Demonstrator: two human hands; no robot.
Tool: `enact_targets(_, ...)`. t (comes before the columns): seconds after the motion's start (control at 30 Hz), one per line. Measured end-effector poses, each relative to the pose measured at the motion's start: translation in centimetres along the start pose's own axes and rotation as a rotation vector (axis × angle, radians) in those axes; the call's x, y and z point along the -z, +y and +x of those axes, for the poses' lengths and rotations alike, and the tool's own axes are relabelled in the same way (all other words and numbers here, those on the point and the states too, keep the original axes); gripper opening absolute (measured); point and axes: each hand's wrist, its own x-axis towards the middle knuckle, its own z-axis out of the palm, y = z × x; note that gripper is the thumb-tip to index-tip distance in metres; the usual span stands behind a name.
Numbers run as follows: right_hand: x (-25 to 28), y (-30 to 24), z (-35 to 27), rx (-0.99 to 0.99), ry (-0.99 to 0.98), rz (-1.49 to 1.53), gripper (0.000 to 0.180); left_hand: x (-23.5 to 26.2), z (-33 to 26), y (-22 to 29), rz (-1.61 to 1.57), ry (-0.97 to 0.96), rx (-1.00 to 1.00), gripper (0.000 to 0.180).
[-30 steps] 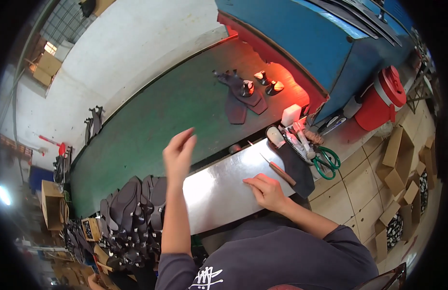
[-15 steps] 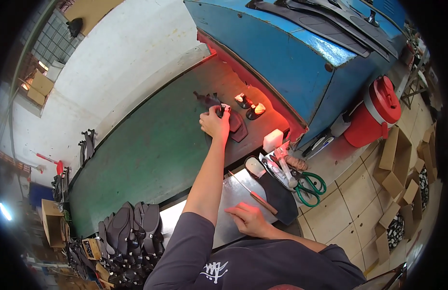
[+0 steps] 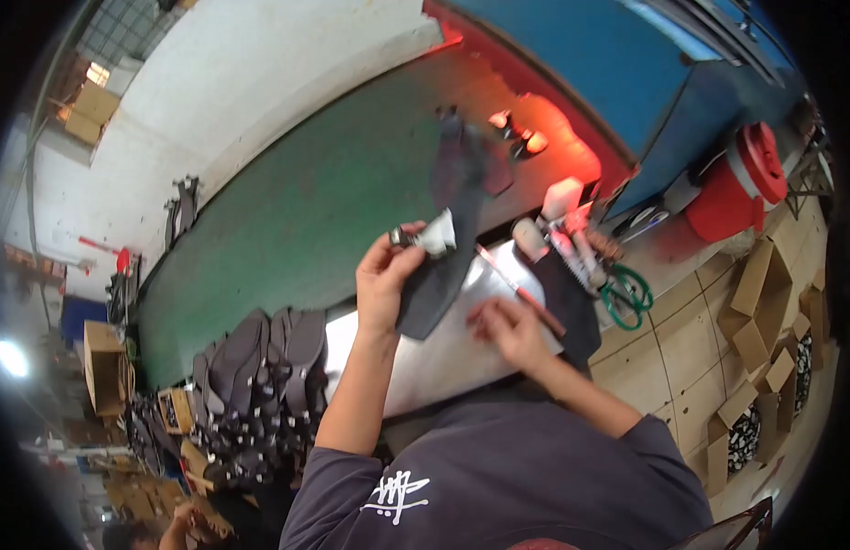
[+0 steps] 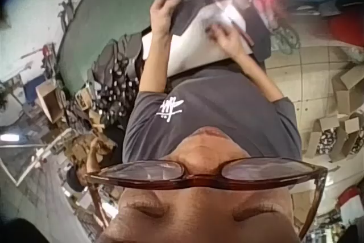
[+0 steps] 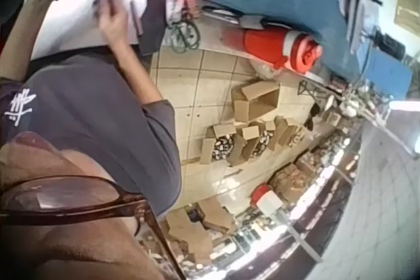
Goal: Finishing or inspecting shoe components, specifically applying a metal tool to the heel or strap area of footwear on a production line.
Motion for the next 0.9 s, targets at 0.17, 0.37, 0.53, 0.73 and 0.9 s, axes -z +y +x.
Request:
enact_targets(0.17,-4.3,-6.6,2.7,0.113,-0.129,0.511,0.044,4.0,-9.8,-1.4,-0.134,-0.037,0.105,0.017)
enact_targets(0.37,-7.9,-6.4,1.6,-0.065,-0.225,0.705,0.025,6.7,-13.2,-2.1,-0.268,-0.010,0.054,0.022)
enact_targets(0.53,-6.4,-6.5,0.9,-0.245,-0.212,0.526,0.040,8.9,-14.7,-2.9,-0.263,0.079,0.030,0.028)
enact_targets(0.73,-6.2,-2.4,-0.4,-0.353,-0.288,0.758,0.035,8.6,-15.3,-2.9,-0.384,0.130,0.089,0.036)
enact_targets(0.9,-6.8,-2.9,-0.9,-0.313,-0.279,0.731,0.029,8.2,-15.4,-2.2,-0.505,0.108,0.144,0.031)
